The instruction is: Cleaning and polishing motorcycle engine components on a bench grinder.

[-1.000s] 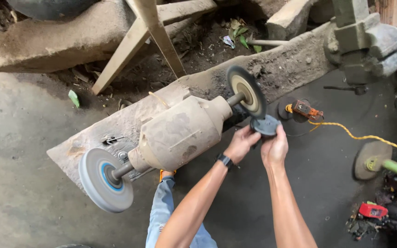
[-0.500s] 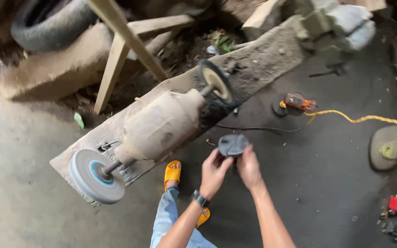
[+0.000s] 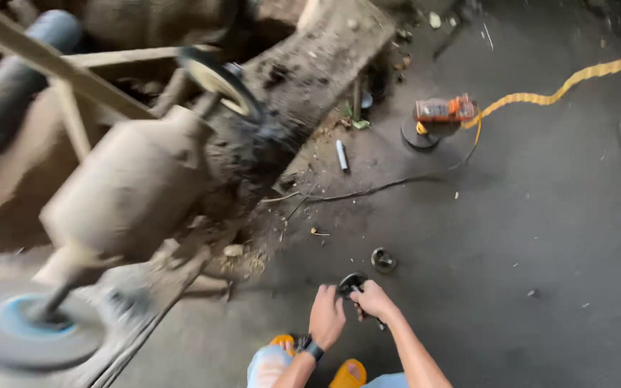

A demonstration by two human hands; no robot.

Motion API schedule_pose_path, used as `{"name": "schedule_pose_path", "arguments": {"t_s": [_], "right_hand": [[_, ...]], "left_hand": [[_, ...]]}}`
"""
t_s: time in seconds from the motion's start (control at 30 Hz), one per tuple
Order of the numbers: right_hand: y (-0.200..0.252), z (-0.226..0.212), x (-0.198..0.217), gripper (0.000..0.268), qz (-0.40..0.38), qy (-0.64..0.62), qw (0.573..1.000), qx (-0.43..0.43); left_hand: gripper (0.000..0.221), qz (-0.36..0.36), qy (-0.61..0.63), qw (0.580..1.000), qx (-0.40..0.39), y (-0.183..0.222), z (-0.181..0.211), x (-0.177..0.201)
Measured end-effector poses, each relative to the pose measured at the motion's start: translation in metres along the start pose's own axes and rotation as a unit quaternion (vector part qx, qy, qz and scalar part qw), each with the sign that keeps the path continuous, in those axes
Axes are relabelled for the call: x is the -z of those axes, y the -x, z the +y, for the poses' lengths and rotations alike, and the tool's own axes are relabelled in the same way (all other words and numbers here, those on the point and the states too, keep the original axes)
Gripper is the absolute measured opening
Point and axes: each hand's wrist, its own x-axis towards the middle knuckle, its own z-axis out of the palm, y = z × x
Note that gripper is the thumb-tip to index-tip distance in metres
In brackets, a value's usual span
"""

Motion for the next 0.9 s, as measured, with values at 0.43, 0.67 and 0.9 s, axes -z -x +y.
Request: {"name": "schedule_pose_path", "arguments": {"t_s": [0.43, 0.67, 0.9], "right_hand": [[-0.278, 0.189, -0.037, 0.018, -0.073, -0.528, 0.846, -0.013], [-0.247, 0.205, 0.005, 0.034, 0.509, -0.173, 0.835, 0.115], [-0.262, 0.194, 0.036, 0.032, 0.488, -0.150, 0.844, 0.165]], "left_hand": [[0.038, -0.078, 0.101, 0.974, -0.188, -0.109, -0.019, -0.071], [0.035, -0.058, 0.086, 0.983, -0.152, -0.106, -0.014, -0.067], [0.030, -0.082, 0.045, 0.979, -0.183, -0.096, 0.005, -0.069]]}}
